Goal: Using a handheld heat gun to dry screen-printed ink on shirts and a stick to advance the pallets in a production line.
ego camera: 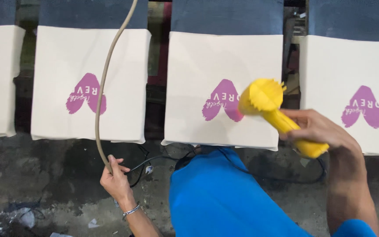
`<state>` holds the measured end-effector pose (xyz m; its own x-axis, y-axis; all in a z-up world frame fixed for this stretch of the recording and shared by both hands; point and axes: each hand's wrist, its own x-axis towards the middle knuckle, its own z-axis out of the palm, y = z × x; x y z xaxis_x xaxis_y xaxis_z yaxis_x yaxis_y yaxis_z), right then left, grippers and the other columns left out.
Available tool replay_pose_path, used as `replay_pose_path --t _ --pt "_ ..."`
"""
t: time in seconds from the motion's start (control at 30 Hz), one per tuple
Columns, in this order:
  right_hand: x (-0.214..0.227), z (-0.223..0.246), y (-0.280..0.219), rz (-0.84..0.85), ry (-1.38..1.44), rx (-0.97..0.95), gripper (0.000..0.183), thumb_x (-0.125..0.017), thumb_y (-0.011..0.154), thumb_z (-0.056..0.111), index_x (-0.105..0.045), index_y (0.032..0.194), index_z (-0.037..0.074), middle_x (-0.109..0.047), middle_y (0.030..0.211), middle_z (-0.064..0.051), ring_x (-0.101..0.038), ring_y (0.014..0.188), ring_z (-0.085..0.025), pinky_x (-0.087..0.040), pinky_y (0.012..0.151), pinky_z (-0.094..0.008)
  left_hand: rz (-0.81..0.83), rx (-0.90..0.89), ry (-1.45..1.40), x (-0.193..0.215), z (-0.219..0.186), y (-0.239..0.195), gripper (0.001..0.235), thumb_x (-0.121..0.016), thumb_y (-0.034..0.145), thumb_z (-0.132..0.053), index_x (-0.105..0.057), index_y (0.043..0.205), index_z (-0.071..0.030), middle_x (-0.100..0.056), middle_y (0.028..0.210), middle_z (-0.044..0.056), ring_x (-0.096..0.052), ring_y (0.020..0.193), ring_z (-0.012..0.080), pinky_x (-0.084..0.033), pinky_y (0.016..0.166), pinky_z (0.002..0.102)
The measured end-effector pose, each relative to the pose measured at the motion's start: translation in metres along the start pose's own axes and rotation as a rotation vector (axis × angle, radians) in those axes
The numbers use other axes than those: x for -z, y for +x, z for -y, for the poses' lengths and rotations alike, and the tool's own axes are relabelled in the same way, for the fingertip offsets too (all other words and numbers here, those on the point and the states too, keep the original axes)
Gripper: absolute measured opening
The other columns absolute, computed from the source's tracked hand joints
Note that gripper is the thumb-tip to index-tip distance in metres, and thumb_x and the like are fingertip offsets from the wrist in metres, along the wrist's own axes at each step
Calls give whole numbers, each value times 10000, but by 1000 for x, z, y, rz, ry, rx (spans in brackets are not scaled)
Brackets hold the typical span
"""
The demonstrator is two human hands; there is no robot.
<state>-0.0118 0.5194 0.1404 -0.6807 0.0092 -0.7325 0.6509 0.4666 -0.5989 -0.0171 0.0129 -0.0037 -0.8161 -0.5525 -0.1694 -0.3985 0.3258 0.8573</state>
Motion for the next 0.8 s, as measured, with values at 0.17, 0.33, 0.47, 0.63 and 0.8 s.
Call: replay_pose_path --t 0.17,0.33,0.47,0.63,0.8 --pt "2 41 35 -72 115 143 442 -700 796 225 -717 1196 36 -708 859 -128 -651 630 -243 -541 597 -345 24 58 81 3 -7 -5 431 -603 1084 -434 -749 846 -105 -664 644 19 -496 528 95 -400 505 306" --pt "19 19 40 -21 12 171 727 -698 770 278 -613 1483 163 -691 796 -109 -598 549 -212 -490 508 -313 9 38 -30 7 -5 -1 482 -524 1104 -447 -768 957 -58 -644 635 39 -408 442 62 -251 370 235" --pt "11 37 28 10 137 -78 623 -739 752 110 -724 1373 59 -718 800 -220 -675 565 -343 -559 568 -419 -37 82 -77 9 -10 9 578 -481 1140 -439 -750 859 -13 -659 661 93 -478 459 121 -341 402 256" --pt "-27 77 52 -102 442 161 510 -653 789 -8 -632 1297 -34 -634 864 -212 -597 541 -347 -499 522 -460 -139 88 -67 26 -17 33 569 -535 1122 -452 -703 736 -69 -461 514 -12 -406 484 69 -335 519 269" --pt "-90 83 96 150 852 503 544 -705 816 146 -529 1280 -79 -634 1024 -180 -654 658 -223 -574 552 -323 -245 104 -135 66 18 89 453 -665 1035 -423 -668 752 -69 -546 726 -22 -409 570 61 -314 508 273"
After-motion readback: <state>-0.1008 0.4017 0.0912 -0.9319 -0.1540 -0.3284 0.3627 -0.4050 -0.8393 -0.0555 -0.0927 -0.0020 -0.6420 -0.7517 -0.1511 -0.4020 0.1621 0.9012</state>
